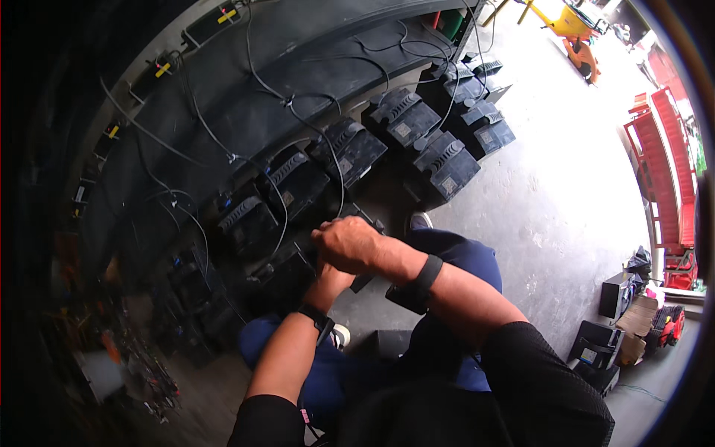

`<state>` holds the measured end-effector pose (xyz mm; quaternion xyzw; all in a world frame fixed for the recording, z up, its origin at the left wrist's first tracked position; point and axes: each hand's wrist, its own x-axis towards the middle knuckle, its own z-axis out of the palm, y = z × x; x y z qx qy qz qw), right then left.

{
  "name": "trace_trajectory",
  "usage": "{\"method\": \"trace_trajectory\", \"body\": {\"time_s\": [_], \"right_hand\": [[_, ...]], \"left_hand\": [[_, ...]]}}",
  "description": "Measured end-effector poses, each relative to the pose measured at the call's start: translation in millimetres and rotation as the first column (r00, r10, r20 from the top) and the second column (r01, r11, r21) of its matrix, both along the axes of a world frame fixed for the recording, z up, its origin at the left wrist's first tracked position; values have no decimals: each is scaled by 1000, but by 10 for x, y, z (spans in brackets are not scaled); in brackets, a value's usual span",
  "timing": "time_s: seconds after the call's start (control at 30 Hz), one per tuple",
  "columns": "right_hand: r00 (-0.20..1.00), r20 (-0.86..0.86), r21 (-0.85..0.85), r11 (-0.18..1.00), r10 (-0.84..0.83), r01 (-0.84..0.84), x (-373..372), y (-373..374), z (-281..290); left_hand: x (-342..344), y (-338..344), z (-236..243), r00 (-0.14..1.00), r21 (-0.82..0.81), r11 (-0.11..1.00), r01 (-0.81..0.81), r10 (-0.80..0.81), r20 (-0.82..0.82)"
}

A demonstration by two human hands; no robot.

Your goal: The recorder is connecting electrical wires to a series of batteries on a shelf.

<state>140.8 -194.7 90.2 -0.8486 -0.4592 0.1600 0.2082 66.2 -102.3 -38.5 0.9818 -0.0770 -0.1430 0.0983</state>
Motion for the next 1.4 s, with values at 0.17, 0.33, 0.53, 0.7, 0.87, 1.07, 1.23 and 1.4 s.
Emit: {"method": "trace_trajectory", "body": {"time_s": [0.17,0.33,0.53,0.7,0.87,1.07,1.23,1.4], "right_hand": [[1000,4,49,999,9,-9,-19,19,106],[999,-33,40,999,37,-35,-39,62,121],[1000,-13,62,998,-16,16,-65,108,47],[998,46,73,997,35,-39,-56,134,164],[998,-58,185,982,-28,39,-37,-47,435],[998,-41,281,959,47,-34,-9,-76,667],[988,-128,337,941,81,-33,13,-61,758],[980,-179,363,932,83,-13,67,-97,935]], "left_hand": [[6,174,-145,998,-152,987,-43,49,37],[-46,263,-345,997,-214,975,-56,66,40],[-108,534,-503,999,-229,973,-41,42,-2],[-354,988,-424,961,-242,970,-15,-52,-271],[-396,643,81,796,-536,670,-514,139,-589],[-14,5,381,983,-169,969,-181,175,-51],[7,-177,295,968,-52,967,-251,250,-22],[-186,114,304,952,-18,953,-303,302,-48]]}}
